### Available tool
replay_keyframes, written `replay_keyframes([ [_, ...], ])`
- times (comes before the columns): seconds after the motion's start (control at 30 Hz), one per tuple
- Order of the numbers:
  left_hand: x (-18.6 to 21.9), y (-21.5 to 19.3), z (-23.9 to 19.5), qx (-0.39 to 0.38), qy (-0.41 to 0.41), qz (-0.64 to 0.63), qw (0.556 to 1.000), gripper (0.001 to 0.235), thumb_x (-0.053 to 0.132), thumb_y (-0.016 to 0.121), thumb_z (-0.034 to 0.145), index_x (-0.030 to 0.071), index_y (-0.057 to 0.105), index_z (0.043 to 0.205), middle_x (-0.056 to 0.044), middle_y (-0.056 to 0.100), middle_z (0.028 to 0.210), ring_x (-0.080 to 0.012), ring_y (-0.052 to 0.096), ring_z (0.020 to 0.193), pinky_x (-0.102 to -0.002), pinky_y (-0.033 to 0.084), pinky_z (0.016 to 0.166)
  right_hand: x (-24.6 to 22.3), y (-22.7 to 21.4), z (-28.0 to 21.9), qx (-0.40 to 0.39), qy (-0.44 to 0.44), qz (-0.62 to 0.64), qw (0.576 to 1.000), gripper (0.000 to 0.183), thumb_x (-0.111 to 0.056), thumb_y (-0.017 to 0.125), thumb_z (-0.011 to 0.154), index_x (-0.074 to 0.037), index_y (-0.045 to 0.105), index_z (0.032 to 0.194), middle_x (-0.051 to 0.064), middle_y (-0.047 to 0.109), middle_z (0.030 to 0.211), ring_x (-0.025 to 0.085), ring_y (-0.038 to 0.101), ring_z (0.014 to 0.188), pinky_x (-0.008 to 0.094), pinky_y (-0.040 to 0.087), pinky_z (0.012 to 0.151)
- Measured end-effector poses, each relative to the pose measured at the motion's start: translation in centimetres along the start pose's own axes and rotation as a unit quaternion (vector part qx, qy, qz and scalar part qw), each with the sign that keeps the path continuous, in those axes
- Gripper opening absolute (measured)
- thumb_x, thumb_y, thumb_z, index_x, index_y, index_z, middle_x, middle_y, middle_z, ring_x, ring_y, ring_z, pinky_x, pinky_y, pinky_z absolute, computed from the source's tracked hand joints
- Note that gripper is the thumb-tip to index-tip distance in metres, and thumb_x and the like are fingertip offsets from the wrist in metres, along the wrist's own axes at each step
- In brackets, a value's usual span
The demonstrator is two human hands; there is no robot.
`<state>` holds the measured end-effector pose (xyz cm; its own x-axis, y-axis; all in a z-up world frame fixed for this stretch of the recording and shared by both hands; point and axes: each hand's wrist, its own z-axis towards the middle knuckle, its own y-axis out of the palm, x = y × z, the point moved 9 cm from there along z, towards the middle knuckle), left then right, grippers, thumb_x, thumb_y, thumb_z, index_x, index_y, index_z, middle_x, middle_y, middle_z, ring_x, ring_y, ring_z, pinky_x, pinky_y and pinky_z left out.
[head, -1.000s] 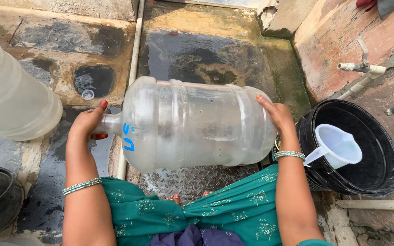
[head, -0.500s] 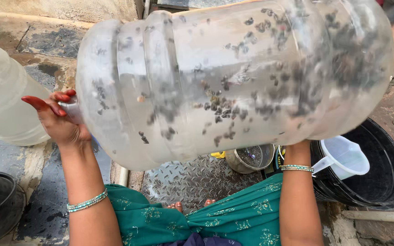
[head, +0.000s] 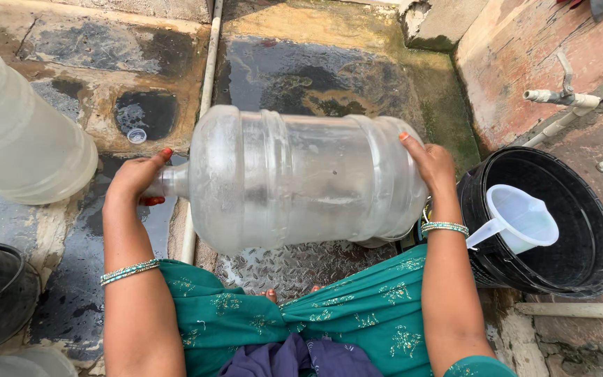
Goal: The person scrubs the exterior of a large transparent plastic water container with a yellow sponge. They then shake the container to dislodge debris, rinse it with water from a jug, and inspect the interior.
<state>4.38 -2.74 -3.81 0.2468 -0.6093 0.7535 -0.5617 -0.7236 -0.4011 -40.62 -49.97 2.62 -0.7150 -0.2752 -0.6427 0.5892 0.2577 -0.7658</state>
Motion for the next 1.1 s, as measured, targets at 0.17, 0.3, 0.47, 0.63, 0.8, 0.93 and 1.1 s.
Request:
replay_keyframes([
  [0.17,9.1,-6.3,-7.4,0.058,0.551,-0.234,0.799,0.027,0.026,0.077,0.113,0.0,0.067,0.112,-0.01,0.07,0.111,-0.0165,0.065,0.103,-0.035,0.052,0.102,-7.6,-7.7,-4.3,0.042,-0.323,0.537,0.778,0.065,-0.048,0.076,0.098,0.002,0.056,0.135,0.008,0.062,0.128,0.017,0.055,0.116,0.034,0.044,0.106],
  [0.3,9.5,-7.4,-9.3,0.039,0.598,-0.353,0.718,0.021,0.025,0.073,0.111,0.008,0.062,0.106,-0.008,0.069,0.101,-0.0163,0.065,0.095,-0.034,0.052,0.093,-9.1,-9.3,-6.5,0.0,-0.336,0.682,0.649,0.079,-0.054,0.069,0.095,-0.003,0.044,0.151,0.009,0.059,0.148,0.023,0.054,0.14,0.041,0.041,0.125],
  [0.47,8.3,-7.2,-7.4,0.044,0.532,-0.434,0.725,0.043,0.049,0.064,0.099,0.008,0.069,0.09,-0.007,0.072,0.085,-0.0144,0.067,0.074,-0.032,0.055,0.073,-8.7,-5.4,-7.4,0.011,-0.335,0.623,0.707,0.08,-0.062,0.06,0.095,-0.002,0.048,0.146,0.01,0.062,0.142,0.024,0.058,0.134,0.041,0.044,0.119],
  [0.63,6.3,-7.3,-3.0,0.078,0.405,-0.521,0.747,0.039,0.037,0.074,0.107,0.004,0.068,0.088,-0.012,0.071,0.089,-0.0225,0.069,0.082,-0.039,0.064,0.083,-5.9,-1.9,-2.9,0.017,-0.255,0.59,0.766,0.084,-0.071,0.051,0.094,-0.001,0.053,0.142,0.011,0.065,0.136,0.024,0.062,0.127,0.04,0.047,0.113],
  [0.8,2.5,-3.7,1.2,0.088,0.173,-0.296,0.935,0.036,0.036,0.076,0.093,0.025,0.064,0.126,0.002,0.074,0.096,-0.0149,0.07,0.08,-0.036,0.057,0.057,-1.0,2.2,-0.2,-0.038,-0.101,0.339,0.935,0.095,-0.082,0.042,0.09,0.002,0.065,0.129,0.013,0.072,0.121,0.023,0.069,0.112,0.037,0.055,0.098],
  [0.93,1.0,-1.8,1.3,0.102,0.045,-0.116,0.987,0.038,0.04,0.074,0.098,0.011,0.068,0.122,-0.004,0.068,0.095,-0.0187,0.065,0.076,-0.043,0.056,0.06,0.7,3.3,0.3,-0.048,0.0,0.233,0.971,0.079,-0.067,0.069,0.086,0.009,0.072,0.107,0.016,0.073,0.099,0.022,0.069,0.087,0.033,0.054,0.083],
  [1.1,9.0,-4.5,-4.9,0.077,0.462,-0.27,0.841,0.032,0.028,0.081,0.109,-0.001,0.074,0.123,-0.007,0.075,0.106,-0.0144,0.066,0.097,-0.032,0.055,0.096,-6.2,-3.5,-2.9,0.007,-0.211,0.455,0.865,0.069,-0.043,0.081,0.094,0.006,0.054,0.133,0.016,0.06,0.124,0.022,0.058,0.109,0.036,0.049,0.098],
])
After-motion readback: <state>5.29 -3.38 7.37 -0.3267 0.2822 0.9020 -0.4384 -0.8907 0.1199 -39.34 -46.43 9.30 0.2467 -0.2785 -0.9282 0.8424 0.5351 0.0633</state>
